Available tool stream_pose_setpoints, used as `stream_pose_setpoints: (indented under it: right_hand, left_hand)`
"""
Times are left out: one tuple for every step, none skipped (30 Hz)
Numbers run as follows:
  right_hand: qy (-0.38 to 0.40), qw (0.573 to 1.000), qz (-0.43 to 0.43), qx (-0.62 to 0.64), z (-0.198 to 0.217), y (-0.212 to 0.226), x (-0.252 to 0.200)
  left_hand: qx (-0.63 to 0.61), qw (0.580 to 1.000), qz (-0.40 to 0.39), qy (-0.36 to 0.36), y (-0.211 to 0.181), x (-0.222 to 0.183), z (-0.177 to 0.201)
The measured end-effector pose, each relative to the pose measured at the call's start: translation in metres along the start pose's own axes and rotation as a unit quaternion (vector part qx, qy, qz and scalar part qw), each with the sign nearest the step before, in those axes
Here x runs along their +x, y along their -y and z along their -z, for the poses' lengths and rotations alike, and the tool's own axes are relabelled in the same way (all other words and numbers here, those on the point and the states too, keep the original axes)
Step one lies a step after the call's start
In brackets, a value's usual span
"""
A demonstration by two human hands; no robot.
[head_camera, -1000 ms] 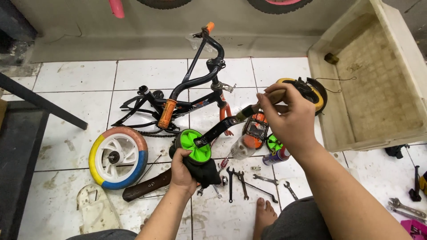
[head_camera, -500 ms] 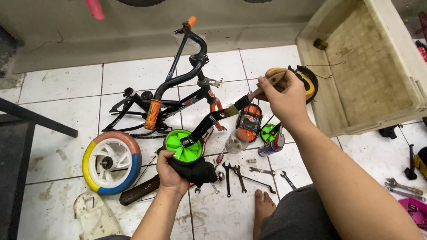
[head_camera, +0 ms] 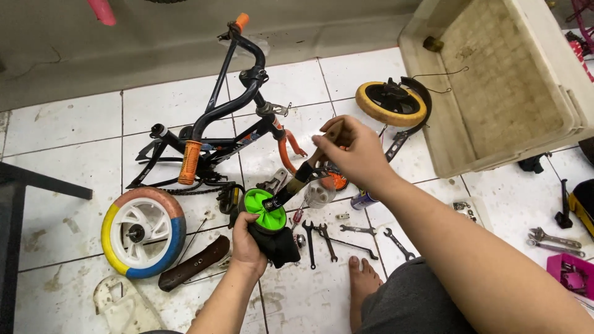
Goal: Cleaning a small bicycle wheel with a cloth and using a brush to clean other bike parts on the floor.
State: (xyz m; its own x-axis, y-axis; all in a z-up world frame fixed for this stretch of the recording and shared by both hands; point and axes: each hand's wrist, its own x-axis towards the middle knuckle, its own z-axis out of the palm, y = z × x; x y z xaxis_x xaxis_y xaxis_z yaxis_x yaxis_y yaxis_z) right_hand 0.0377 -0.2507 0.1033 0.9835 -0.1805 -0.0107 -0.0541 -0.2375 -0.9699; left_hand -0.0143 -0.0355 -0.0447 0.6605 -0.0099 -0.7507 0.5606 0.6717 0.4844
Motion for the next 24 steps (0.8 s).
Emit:
stream_pose_setpoints:
  right_hand:
    - [-0.003, 1.0, -0.002, 0.0, 0.002, -0.011, 0.004]
    - [0.005, 0.999, 0.021, -0.025, 0.003, -0.022, 0.008]
    - [0.013, 0.998, 0.044, -0.051, 0.004, -0.033, 0.012]
    - [0.01, 0.998, 0.041, -0.051, 0.008, -0.035, 0.015]
    - [0.012, 0.995, 0.049, -0.08, 0.012, -0.036, 0.019]
    - [0.015, 0.992, 0.057, -0.109, 0.016, -0.036, 0.022]
    - [0.016, 0.992, 0.057, -0.108, 0.021, -0.034, 0.023]
    - [0.01, 0.988, 0.053, -0.142, 0.027, -0.032, 0.024]
    - [0.003, 0.983, 0.049, -0.176, 0.033, -0.03, 0.025]
    - [0.004, 0.983, 0.049, -0.176, 0.037, -0.036, 0.029]
    - [-0.013, 0.98, 0.037, -0.197, 0.042, -0.043, 0.033]
    - [-0.029, 0.975, 0.025, -0.218, 0.047, -0.05, 0.036]
    - [-0.032, 0.975, 0.023, -0.218, 0.048, -0.054, 0.037]
    - [-0.035, 0.977, -0.007, -0.212, 0.049, -0.058, 0.038]
    - [-0.04, 0.977, -0.037, -0.206, 0.05, -0.062, 0.039]
    - [-0.044, 0.977, -0.038, -0.206, 0.052, -0.065, 0.041]
    - [-0.043, 0.979, -0.046, -0.193, 0.054, -0.069, 0.042]
    - [-0.043, 0.981, -0.054, -0.179, 0.055, -0.072, 0.044]
    - [-0.042, 0.982, -0.054, -0.179, 0.056, -0.077, 0.046]
    - [-0.039, 0.981, -0.059, -0.182, 0.056, -0.083, 0.048]
    - [-0.037, 0.98, -0.066, -0.185, 0.057, -0.088, 0.049]
    - [-0.037, 0.98, -0.067, -0.185, 0.057, -0.097, 0.05]
    - [-0.037, 0.973, -0.071, -0.217, 0.057, -0.104, 0.052]
    - [-0.037, 0.965, -0.075, -0.248, 0.058, -0.112, 0.053]
  left_hand:
    - [0.003, 1.0, 0.002, 0.001, 0.001, 0.0, -0.001]
    - [0.011, 1.0, 0.004, 0.004, 0.002, -0.001, -0.001]
    - [0.018, 1.0, 0.007, 0.006, 0.002, -0.001, -0.001]
    - [0.021, 1.0, 0.009, 0.007, 0.003, -0.002, -0.001]
    - [0.026, 1.0, 0.011, 0.005, 0.004, -0.002, -0.002]
    - [0.032, 0.999, 0.012, 0.002, 0.005, -0.003, -0.002]
    - [0.031, 0.999, 0.011, 0.001, 0.007, 0.0, 0.0]
    - [0.036, 0.999, 0.016, 0.005, 0.008, 0.004, 0.001]
    - [0.04, 0.999, 0.021, 0.009, 0.011, 0.008, 0.003]
    - [0.04, 0.999, 0.02, 0.008, 0.009, 0.006, 0.002]
    - [0.036, 0.999, 0.021, 0.006, 0.008, 0.004, 0.001]
    - [0.032, 0.999, 0.022, 0.005, 0.008, 0.002, 0.0]
    - [0.035, 0.999, 0.023, 0.005, 0.007, 0.003, 0.0]
    - [0.029, 0.999, 0.018, 0.002, 0.006, 0.004, 0.0]
    - [0.024, 1.0, 0.013, 0.0, 0.005, 0.006, -0.001]
    - [0.027, 1.0, 0.014, 0.002, 0.005, 0.007, -0.001]
    - [0.022, 1.0, 0.011, 0.002, 0.005, 0.007, -0.001]
    - [0.017, 1.0, 0.008, 0.001, 0.004, 0.007, 0.0]
    - [0.017, 1.0, 0.007, 0.0, 0.004, 0.005, -0.001]
    - [0.017, 1.0, 0.005, -0.003, 0.004, 0.004, -0.002]
    - [0.019, 1.0, 0.005, -0.006, 0.004, 0.003, -0.002]
    - [0.019, 1.0, 0.005, -0.006, 0.003, -0.001, -0.003]
    - [0.021, 1.0, 0.003, -0.007, 0.001, -0.003, -0.006]
    - [0.023, 1.0, 0.001, -0.008, -0.001, -0.005, -0.009]
